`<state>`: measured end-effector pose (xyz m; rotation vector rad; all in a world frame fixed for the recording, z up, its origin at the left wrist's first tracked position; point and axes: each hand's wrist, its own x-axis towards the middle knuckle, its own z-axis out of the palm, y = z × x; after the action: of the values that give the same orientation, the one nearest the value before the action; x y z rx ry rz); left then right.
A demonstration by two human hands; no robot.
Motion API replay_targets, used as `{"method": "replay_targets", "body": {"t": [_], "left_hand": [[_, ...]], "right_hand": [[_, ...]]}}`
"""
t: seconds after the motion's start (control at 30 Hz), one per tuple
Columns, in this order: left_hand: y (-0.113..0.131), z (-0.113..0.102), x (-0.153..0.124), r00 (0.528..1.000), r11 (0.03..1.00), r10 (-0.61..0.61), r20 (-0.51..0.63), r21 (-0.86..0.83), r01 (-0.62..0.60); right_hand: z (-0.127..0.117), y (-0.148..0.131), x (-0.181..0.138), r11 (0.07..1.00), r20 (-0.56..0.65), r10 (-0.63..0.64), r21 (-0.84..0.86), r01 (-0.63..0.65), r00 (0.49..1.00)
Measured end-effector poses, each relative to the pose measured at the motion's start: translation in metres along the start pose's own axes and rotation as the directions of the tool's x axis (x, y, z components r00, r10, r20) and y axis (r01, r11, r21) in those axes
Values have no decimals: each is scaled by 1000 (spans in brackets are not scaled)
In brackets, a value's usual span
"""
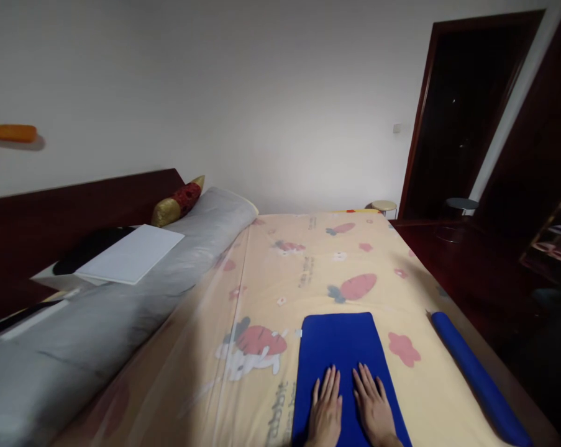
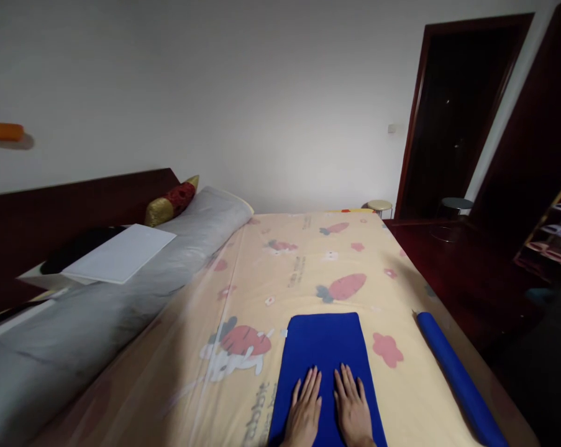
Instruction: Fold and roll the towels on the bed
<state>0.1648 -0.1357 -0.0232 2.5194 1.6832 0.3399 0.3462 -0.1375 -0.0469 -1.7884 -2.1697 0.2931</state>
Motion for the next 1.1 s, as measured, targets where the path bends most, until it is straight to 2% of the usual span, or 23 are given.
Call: {"method": "replay_targets", "body": {"t": [0.13,0.2,0.27,0.33,0.4,0.5,0.6,0.67,0.73,0.83,0.97,1.1], "left_hand": [[-54,-28,-58,996,992,83,39,87,-86],[-76,-41,-75,994,989,88,66,112,-95],[-87,-49,-84,995,991,59,84,112,-68],[-86,-53,-86,992,995,42,121,81,-52],[-72,-50,-84,978,998,60,199,25,-66],[-35,-35,-73,943,988,150,297,-78,-133],[3,-15,-59,931,976,202,304,-143,-166],[14,-8,-53,922,972,213,322,-164,-168],[7,-9,-54,913,971,219,343,-170,-169],[-26,-24,-67,918,984,168,359,-116,-135],[-69,-55,-88,963,997,73,261,-34,-66],[-78,-78,-90,980,995,13,198,-99,6]], "right_hand": [[-17,49,-47,1000,-4,-28,-10,28,1000],[-26,70,-60,997,3,-77,-22,77,997],[-32,82,-66,993,-8,-115,-35,115,993],[-35,85,-69,989,-19,-140,-44,139,990],[-34,77,-70,985,7,-170,-37,170,985],[-26,46,-68,971,79,-240,14,239,968],[-12,9,-62,957,119,-288,66,281,950],[-7,-4,-59,956,151,-291,83,281,945],[-8,0,-59,964,157,-263,75,254,952],[-20,33,-66,975,121,-221,32,219,968],[-43,78,-78,979,43,-203,18,203,978],[-68,77,-80,988,29,-134,83,131,991]]}}
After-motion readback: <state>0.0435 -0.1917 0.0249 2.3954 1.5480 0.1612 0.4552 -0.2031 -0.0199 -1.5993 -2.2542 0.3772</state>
